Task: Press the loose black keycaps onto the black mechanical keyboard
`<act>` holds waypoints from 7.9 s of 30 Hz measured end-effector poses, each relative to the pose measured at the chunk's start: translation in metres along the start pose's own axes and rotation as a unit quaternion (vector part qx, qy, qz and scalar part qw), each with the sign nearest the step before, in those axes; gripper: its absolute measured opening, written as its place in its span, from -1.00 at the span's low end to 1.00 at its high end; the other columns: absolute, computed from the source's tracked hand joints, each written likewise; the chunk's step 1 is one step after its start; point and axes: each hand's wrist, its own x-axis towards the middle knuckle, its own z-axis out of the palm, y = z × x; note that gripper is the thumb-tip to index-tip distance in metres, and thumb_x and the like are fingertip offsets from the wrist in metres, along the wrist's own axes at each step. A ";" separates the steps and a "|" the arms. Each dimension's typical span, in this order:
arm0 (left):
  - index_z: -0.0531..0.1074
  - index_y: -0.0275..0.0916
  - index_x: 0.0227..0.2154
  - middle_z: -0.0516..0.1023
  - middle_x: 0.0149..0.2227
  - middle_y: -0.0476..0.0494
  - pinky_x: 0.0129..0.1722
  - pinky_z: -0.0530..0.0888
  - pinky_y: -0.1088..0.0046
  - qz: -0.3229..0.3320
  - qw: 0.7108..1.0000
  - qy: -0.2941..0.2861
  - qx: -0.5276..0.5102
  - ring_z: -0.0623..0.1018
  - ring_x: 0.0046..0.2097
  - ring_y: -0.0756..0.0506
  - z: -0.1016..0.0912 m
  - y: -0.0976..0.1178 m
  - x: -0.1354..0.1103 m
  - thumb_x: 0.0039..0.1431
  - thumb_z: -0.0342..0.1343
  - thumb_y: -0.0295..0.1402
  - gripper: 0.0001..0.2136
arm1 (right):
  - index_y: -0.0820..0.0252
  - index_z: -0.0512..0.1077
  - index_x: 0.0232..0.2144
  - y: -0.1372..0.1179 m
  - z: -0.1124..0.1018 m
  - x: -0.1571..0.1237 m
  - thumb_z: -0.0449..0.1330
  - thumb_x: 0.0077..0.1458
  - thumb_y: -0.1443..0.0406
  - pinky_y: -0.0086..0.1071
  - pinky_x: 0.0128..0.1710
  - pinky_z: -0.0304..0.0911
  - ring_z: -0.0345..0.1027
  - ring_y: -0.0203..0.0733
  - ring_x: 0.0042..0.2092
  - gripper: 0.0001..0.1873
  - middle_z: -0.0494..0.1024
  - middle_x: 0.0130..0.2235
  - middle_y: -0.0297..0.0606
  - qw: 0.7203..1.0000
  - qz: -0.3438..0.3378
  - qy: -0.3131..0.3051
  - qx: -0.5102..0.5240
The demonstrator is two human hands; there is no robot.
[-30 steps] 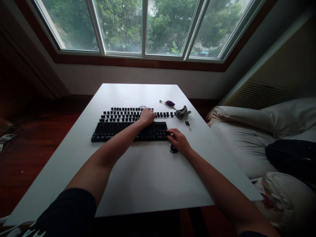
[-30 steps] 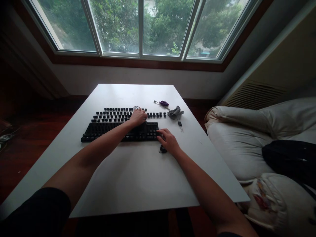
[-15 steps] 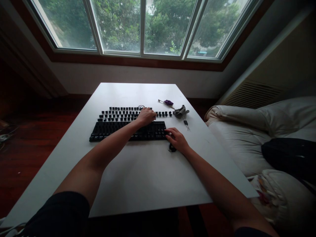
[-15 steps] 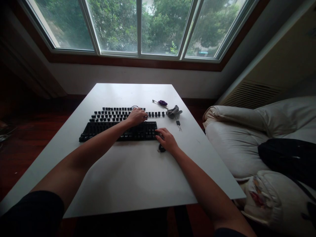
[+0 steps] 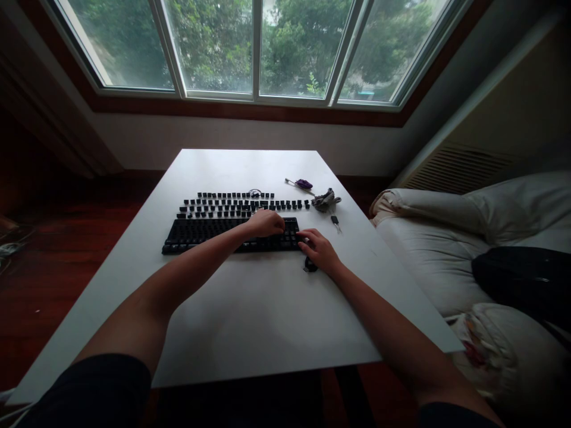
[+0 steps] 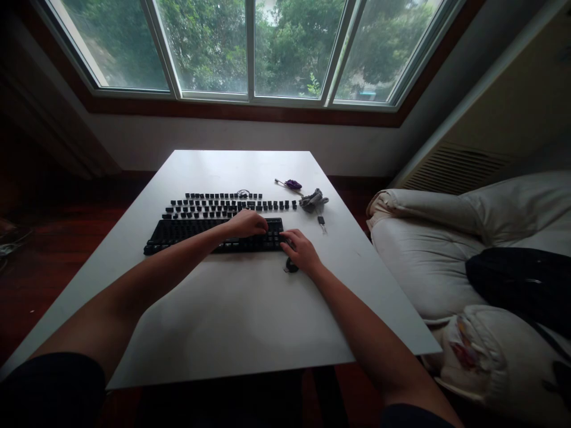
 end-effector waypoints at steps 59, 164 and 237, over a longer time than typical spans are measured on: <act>0.34 -0.01 0.28 0.43 0.20 -0.24 0.20 0.32 0.10 -0.132 0.991 -0.007 0.004 0.42 0.20 -0.33 0.019 -0.010 -0.001 0.14 0.17 0.15 -0.32 | 0.07 0.52 0.04 -0.006 0.007 -0.002 0.17 0.26 0.20 -0.18 -0.04 0.42 0.47 -0.06 -0.09 -0.67 0.51 0.04 -0.16 1.000 0.004 0.020 -0.011; 0.58 -0.13 -0.31 0.62 -0.20 -0.10 -0.20 0.39 0.36 -0.089 0.995 0.033 0.042 0.55 -0.12 -0.19 -0.012 -0.036 -0.086 0.14 0.26 -0.25 -0.89 | 0.05 0.53 0.02 -0.008 0.004 -0.002 0.17 0.25 0.20 -0.15 -0.03 0.43 0.47 -0.05 -0.07 -0.68 0.51 0.04 -0.17 1.000 0.006 0.020 0.005; 0.55 -0.01 -0.13 0.65 -0.23 -0.06 0.15 0.21 0.02 -0.513 0.799 0.295 -0.108 0.58 -0.07 -0.29 -0.003 -0.210 -0.245 0.16 0.12 -0.11 -0.73 | 0.13 0.50 -0.12 -0.084 0.110 0.166 0.22 0.09 0.21 -0.40 -0.33 0.29 0.43 -0.24 -0.33 -0.72 0.53 -0.35 -0.36 0.962 0.049 -0.138 0.229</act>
